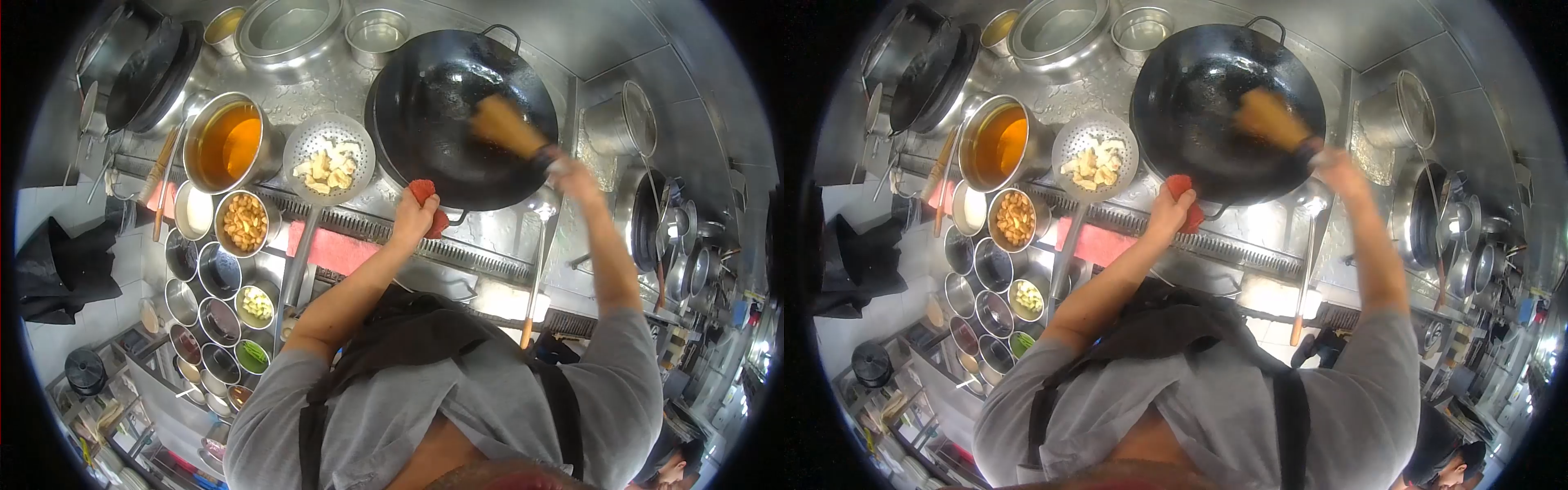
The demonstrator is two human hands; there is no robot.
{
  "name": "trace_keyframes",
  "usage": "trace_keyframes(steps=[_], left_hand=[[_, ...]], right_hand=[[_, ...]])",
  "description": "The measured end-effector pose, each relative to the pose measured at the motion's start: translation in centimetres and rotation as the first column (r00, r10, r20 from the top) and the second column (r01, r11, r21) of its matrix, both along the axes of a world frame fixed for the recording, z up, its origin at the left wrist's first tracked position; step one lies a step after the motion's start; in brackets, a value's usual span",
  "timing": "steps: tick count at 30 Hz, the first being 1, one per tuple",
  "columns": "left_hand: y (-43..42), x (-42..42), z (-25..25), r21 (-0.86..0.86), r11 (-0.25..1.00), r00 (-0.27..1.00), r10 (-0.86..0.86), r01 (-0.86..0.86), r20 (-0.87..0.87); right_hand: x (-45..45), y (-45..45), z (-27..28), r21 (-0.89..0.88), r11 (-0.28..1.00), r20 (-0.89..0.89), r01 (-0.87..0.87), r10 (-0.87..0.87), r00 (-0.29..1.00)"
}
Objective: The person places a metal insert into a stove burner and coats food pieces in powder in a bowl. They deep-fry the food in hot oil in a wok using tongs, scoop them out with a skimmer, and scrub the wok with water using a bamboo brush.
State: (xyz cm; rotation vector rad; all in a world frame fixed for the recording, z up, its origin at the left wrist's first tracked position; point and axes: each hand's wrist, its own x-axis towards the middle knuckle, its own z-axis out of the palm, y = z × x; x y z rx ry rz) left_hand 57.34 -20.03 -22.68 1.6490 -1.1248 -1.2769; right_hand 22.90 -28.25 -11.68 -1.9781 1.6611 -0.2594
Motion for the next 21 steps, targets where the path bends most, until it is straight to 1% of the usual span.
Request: trace_keyframes(steps=[1,2,3,4,5,6,7,8,9,10,11,12,13,14,15,16,17,18,19,20,21], left_hand=[[0.2,0.0,-0.4,0.001,1.000,1.000,0.006,-0.006,-0.001],[0.4,0.0,-0.2,0.003,1.000,1.000,0.002,-0.002,0.006],[0.2,-0.1,0.1,0.012,1.000,1.000,0.004,-0.004,0.000],[0.2,-0.2,0.3,0.021,1.000,1.000,0.006,-0.006,-0.005],[0.3,-0.1,0.5,0.017,1.000,1.000,0.000,0.000,0.005],[0.1,0.0,0.7,0.045,0.999,1.000,-0.004,0.005,-0.022],[0.0,0.0,0.8,0.075,0.997,0.999,-0.009,0.012,-0.049],[0.0,0.0,0.9,0.069,0.998,0.999,-0.012,0.015,-0.042],[-0.2,0.0,0.9,0.047,0.999,0.999,-0.010,0.011,-0.037],[-0.1,0.3,0.6,0.030,0.999,0.999,-0.022,0.023,-0.023],[-0.1,0.2,0.3,-0.041,0.998,0.999,-0.044,0.043,-0.026],[-0.9,0.1,0.1,-0.056,0.996,0.998,-0.068,0.068,-0.013],[-1.1,0.3,-0.3,-0.048,0.996,0.997,-0.076,0.075,-0.017],[-0.6,0.4,-0.3,-0.035,0.996,0.996,-0.087,0.086,-0.017],[0.1,0.2,3.1,0.014,0.996,0.989,-0.083,0.086,-0.122],[0.1,0.9,1.3,0.063,0.995,0.985,-0.062,0.073,-0.162],[0.2,1.2,2.8,0.196,0.980,0.995,-0.009,0.029,-0.101],[1.7,0.8,6.0,0.143,0.989,0.995,0.053,-0.040,-0.089],[1.0,3.4,0.1,0.037,0.995,0.961,0.099,-0.092,-0.258],[3.2,3.6,2.9,0.042,0.983,0.957,0.184,-0.179,-0.224],[5.3,3.9,5.3,0.051,0.980,0.967,0.197,-0.192,-0.160]], right_hand=[[2.1,-1.6,6.3,0.121,0.959,-0.637,0.257,-0.123,0.761],[2.1,-1.7,6.4,-0.151,0.960,-0.593,0.237,-0.280,0.755],[2.0,-2.1,6.4,-0.420,0.883,-0.505,0.212,-0.421,0.753],[2.5,-2.4,5.6,-0.422,0.880,-0.496,0.217,-0.425,0.757],[3.6,-2.4,4.0,-0.460,0.833,-0.277,0.308,-0.464,0.842],[4.9,-2.4,2.4,-0.480,0.780,-0.039,0.403,-0.478,0.878],[6.5,-1.8,0.2,-0.392,0.816,-0.065,0.425,-0.485,0.872],[8.0,-1.1,-2.2,-0.299,0.846,-0.094,0.442,-0.487,0.868],[9.2,-0.1,-4.1,-0.079,0.908,-0.033,0.412,-0.415,0.909],[10.7,1.7,-4.7,0.145,0.924,0.053,0.354,-0.364,0.930],[10.8,3.5,-4.5,0.119,0.970,0.026,0.210,-0.215,0.976],[10.8,4.6,-2.4,0.088,0.994,-0.008,0.057,-0.057,0.998],[9.1,5.1,0.2,0.162,0.985,-0.104,0.064,-0.047,0.993],[5.0,3.9,0.5,0.175,0.984,-0.188,0.004,0.030,0.982],[-3.8,1.3,-4.7,-0.122,0.982,-0.060,-0.143,0.137,0.989],[-2.6,2.7,5.0,0.000,0.992,-0.443,0.123,-0.111,0.890],[-5.5,3.3,7.7,-0.187,0.961,-0.387,0.203,-0.262,0.884],[-7.1,3.6,9.0,-0.321,0.906,-0.397,0.276,-0.393,0.829],[-8.0,4.2,9.7,-0.449,0.832,-0.389,0.327,-0.511,0.766],[-8.6,6.1,8.9,-0.448,0.823,-0.382,0.350,-0.530,0.757],[-9.0,8.3,7.5,-0.506,0.757,-0.179,0.412,-0.560,0.809]])
